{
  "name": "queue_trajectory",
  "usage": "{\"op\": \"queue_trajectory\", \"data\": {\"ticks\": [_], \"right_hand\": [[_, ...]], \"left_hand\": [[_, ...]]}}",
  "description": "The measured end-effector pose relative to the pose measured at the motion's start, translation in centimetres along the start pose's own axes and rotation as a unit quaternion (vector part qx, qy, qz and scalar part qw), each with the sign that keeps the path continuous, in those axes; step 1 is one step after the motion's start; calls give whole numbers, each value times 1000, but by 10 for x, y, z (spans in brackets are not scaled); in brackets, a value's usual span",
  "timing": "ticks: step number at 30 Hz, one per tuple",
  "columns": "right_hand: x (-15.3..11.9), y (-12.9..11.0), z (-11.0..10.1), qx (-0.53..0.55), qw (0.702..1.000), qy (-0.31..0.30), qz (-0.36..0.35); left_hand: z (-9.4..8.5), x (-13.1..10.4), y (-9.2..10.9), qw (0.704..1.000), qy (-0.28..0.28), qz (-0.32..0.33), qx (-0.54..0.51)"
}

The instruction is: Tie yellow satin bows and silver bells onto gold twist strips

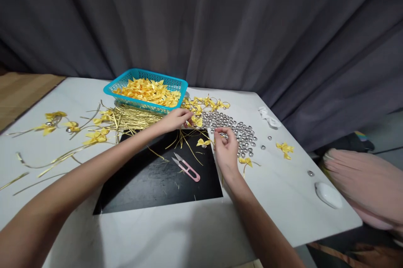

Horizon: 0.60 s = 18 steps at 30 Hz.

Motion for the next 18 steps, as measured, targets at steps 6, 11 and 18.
{"op": "queue_trajectory", "data": {"ticks": [6,11,18], "right_hand": [[-3,-10,7,24,999,-19,-26],[-12,-15,21,108,975,-182,68],[-23,-25,22,146,953,-246,104]], "left_hand": [[9,-21,15,992,-79,-26,-90],[8,-41,21,984,-76,-57,-151],[-4,-61,14,977,-44,-86,-192]]}}
Point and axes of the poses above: each hand's wrist, its own x-axis towards the middle knuckle, its own z-axis out of the palm, y = z × x, the point moved 3 cm from there along x, towards the middle knuckle, and after that the axes turned 3 degrees about y, right-handed, at the moved point
